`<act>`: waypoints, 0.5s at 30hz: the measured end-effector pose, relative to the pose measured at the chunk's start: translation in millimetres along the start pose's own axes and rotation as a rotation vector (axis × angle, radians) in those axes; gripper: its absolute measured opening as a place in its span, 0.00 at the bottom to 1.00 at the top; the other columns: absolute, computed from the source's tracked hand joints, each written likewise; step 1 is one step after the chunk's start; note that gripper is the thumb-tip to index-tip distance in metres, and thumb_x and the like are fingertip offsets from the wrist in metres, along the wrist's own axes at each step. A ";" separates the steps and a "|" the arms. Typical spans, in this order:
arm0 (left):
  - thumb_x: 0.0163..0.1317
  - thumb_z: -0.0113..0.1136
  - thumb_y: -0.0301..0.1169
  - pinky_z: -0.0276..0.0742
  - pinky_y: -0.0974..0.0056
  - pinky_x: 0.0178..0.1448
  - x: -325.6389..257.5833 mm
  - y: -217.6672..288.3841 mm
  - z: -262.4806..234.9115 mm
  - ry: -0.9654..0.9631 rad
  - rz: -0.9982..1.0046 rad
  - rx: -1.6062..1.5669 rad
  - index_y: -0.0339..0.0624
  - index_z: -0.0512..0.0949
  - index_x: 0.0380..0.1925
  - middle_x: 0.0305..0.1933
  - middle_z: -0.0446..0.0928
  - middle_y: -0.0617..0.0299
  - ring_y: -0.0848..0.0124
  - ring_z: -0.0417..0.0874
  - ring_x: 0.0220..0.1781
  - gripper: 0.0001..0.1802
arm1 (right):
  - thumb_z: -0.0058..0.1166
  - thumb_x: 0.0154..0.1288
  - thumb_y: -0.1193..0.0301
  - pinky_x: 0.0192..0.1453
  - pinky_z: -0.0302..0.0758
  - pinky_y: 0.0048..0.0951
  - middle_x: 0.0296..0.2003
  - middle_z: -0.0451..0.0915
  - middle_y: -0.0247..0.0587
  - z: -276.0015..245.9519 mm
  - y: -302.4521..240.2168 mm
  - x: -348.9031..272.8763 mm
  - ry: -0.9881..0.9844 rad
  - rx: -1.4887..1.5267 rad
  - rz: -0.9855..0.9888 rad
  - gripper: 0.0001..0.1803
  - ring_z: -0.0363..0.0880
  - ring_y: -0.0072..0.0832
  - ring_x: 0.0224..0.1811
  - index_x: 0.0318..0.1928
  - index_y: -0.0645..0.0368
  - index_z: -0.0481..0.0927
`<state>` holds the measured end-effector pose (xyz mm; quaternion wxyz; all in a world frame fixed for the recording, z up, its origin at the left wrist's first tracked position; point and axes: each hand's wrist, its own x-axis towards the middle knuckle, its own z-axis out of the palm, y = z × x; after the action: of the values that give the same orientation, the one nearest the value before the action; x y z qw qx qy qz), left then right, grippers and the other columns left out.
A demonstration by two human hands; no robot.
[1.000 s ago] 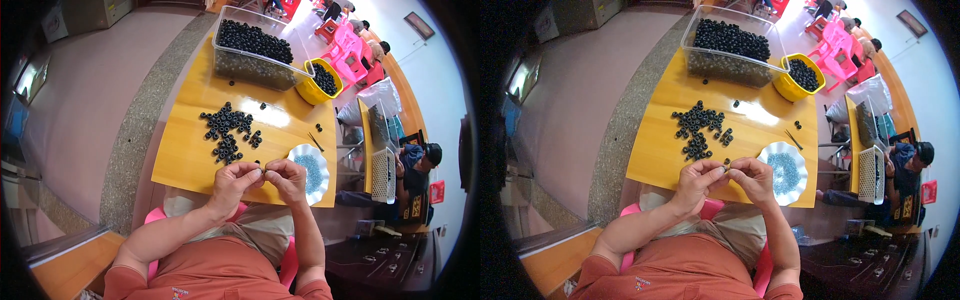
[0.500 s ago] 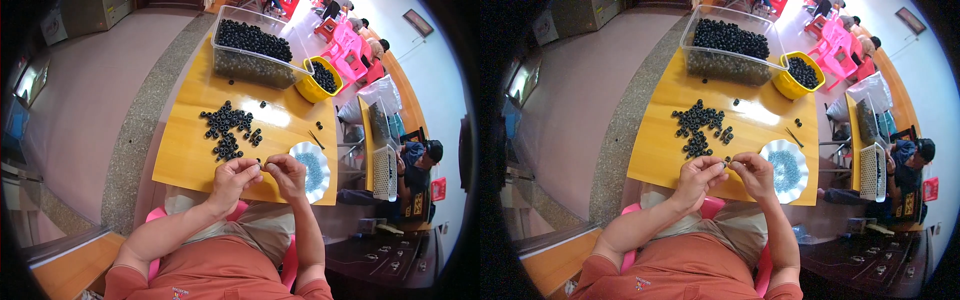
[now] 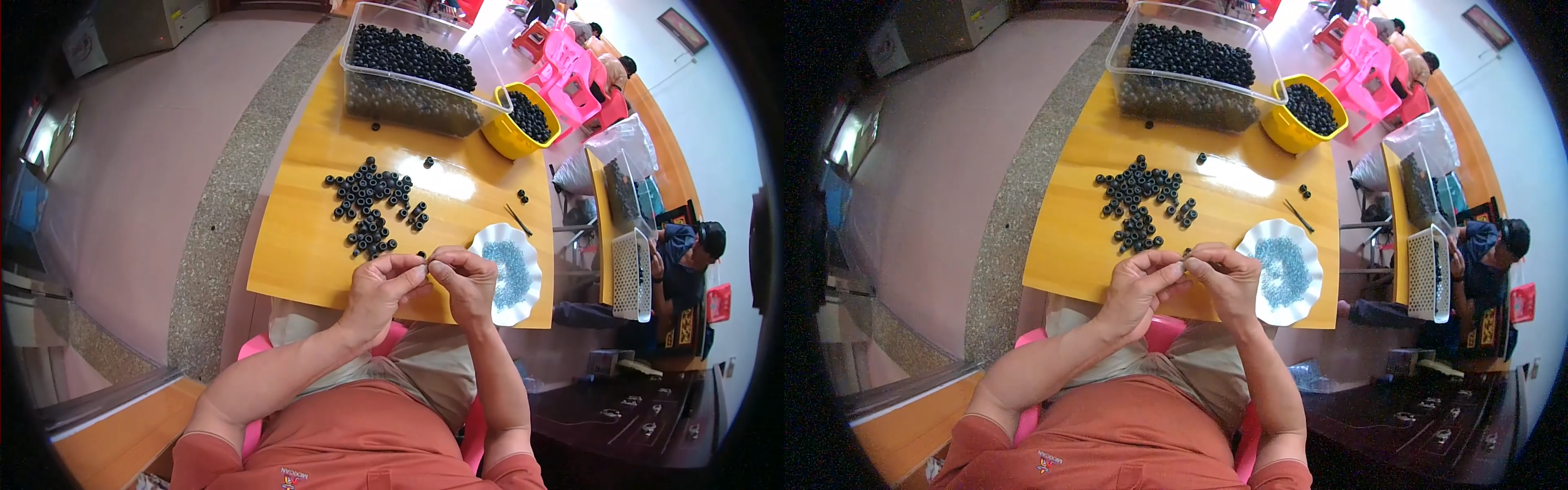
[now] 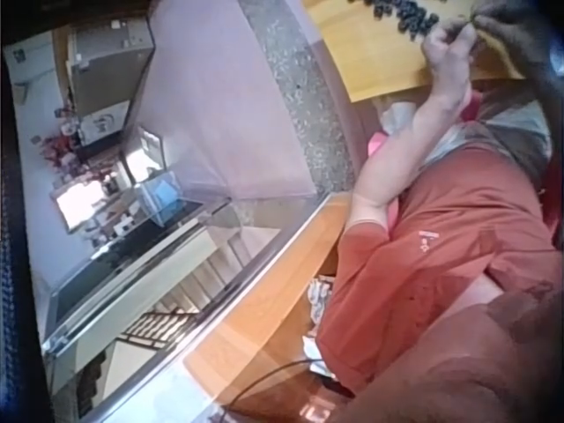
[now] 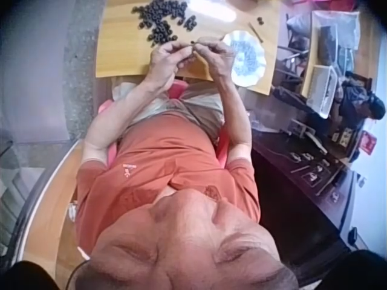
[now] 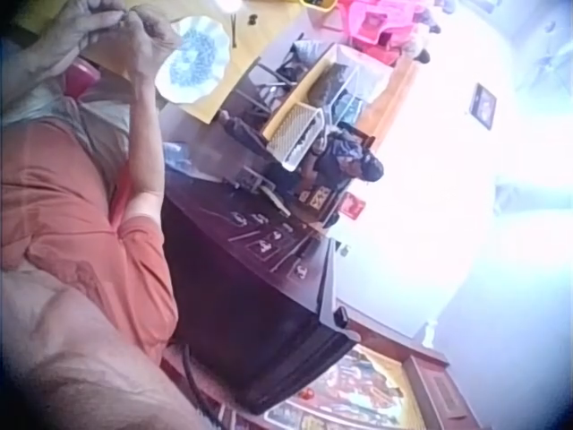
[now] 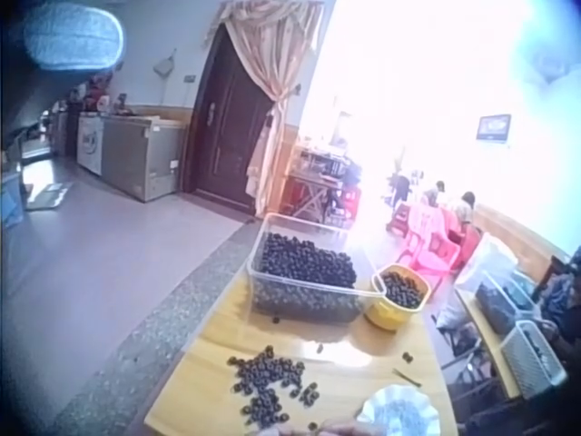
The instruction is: The person is manually inserting small metal pins into black plastic hardware components at a workshop table.
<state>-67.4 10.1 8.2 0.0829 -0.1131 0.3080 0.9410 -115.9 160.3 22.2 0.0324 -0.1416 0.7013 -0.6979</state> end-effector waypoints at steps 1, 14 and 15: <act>0.63 0.61 0.23 0.81 0.72 0.45 -0.5 -0.7 1.2 0.008 0.002 0.003 0.35 0.78 0.42 0.38 0.81 0.61 0.74 0.83 0.37 0.07 | 0.62 0.58 0.82 0.40 0.77 0.19 0.34 0.83 0.37 1.6 -0.7 -1.0 0.001 0.019 -0.003 0.03 0.79 0.18 0.35 0.34 0.67 0.84; 0.63 0.60 0.22 0.83 0.69 0.48 -2.2 -0.1 -0.7 0.009 -0.038 0.026 0.35 0.78 0.42 0.39 0.81 0.58 0.71 0.84 0.39 0.08 | 0.60 0.61 0.81 0.43 0.77 0.19 0.38 0.84 0.38 -0.6 -6.2 -6.1 -0.011 0.006 0.072 0.05 0.80 0.19 0.38 0.38 0.67 0.84; 0.63 0.60 0.22 0.83 0.69 0.48 -2.3 0.2 -0.4 0.009 -0.039 0.027 0.35 0.78 0.42 0.39 0.81 0.58 0.71 0.84 0.39 0.08 | 0.60 0.61 0.81 0.43 0.77 0.20 0.38 0.84 0.38 -2.0 -5.6 -6.0 -0.022 -0.026 0.051 0.05 0.80 0.19 0.38 0.38 0.67 0.84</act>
<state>-65.2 9.5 8.5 0.1011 -0.1220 0.3187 0.9345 -109.8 163.7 26.9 0.0561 -0.1320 0.7133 -0.6860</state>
